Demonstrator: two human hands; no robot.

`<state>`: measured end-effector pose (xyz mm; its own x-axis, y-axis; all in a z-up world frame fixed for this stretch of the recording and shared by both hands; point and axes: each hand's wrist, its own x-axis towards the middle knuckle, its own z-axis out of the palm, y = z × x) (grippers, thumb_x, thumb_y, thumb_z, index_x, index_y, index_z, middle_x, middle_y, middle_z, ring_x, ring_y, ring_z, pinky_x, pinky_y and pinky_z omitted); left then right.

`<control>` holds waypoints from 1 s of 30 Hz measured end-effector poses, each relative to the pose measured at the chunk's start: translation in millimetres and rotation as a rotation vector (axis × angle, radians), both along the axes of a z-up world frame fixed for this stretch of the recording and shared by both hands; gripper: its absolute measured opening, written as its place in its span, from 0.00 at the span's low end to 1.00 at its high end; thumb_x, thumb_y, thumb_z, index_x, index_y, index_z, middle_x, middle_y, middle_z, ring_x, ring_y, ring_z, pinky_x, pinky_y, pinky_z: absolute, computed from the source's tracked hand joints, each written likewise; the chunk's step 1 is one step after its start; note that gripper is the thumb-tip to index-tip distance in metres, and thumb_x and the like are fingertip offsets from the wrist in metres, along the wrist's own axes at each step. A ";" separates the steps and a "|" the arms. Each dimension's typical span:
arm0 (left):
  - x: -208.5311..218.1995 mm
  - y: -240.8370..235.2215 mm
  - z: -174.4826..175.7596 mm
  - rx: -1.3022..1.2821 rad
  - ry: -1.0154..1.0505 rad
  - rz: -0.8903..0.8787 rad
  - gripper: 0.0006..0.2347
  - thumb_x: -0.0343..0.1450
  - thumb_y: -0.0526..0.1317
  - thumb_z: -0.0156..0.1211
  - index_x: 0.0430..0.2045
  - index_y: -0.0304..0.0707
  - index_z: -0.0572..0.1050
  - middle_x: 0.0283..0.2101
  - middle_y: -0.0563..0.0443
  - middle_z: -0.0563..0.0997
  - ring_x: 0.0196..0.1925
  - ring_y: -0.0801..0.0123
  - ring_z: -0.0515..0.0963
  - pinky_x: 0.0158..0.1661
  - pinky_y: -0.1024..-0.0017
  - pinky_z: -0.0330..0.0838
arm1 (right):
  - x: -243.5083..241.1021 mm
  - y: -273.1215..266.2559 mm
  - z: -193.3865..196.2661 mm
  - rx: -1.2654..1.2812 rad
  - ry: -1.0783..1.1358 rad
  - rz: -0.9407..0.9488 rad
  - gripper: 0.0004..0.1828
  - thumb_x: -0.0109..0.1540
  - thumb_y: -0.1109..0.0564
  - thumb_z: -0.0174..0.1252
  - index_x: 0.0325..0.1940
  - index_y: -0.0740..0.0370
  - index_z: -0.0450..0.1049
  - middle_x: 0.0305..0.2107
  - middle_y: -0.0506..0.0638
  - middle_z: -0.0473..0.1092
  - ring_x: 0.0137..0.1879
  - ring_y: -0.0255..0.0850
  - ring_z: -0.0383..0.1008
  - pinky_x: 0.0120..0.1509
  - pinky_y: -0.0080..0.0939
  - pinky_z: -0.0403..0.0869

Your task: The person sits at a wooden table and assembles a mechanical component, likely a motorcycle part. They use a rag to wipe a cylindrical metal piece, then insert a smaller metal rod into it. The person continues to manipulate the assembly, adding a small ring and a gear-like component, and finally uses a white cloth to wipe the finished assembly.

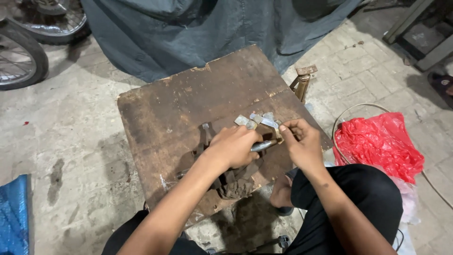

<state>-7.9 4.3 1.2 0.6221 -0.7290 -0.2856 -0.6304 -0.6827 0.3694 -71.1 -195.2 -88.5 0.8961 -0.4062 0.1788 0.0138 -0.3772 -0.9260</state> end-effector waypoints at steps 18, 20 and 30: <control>-20.0 67.3 39.9 -0.445 0.046 0.180 0.15 0.70 0.36 0.60 0.50 0.32 0.78 0.43 0.26 0.84 0.48 0.32 0.82 0.48 0.43 0.75 | 4.2 34.2 -8.5 0.097 0.006 0.221 0.05 0.65 0.63 0.60 0.41 0.69 0.78 0.27 0.56 0.73 0.28 0.42 0.79 0.37 0.39 0.78; -21.8 70.3 38.4 -0.454 0.049 0.188 0.15 0.70 0.37 0.60 0.50 0.33 0.78 0.44 0.27 0.83 0.49 0.32 0.82 0.48 0.44 0.75 | 0.2 43.2 -5.4 0.099 0.003 0.250 0.05 0.65 0.64 0.60 0.42 0.70 0.77 0.25 0.55 0.72 0.27 0.41 0.77 0.36 0.39 0.77; -39.1 78.1 32.4 -0.468 -0.105 0.216 0.16 0.73 0.38 0.53 0.54 0.34 0.77 0.51 0.33 0.82 0.54 0.35 0.79 0.53 0.45 0.72 | -5.2 62.7 4.4 0.152 -0.054 0.356 0.07 0.63 0.63 0.63 0.44 0.70 0.78 0.24 0.55 0.75 0.27 0.38 0.77 0.38 0.37 0.77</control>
<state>-47.1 82.4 33.6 0.7799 -0.6158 0.1121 -0.5439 -0.5781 0.6082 -76.3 -132.4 -84.1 0.9767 -0.0973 0.1913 0.1693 -0.1988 -0.9653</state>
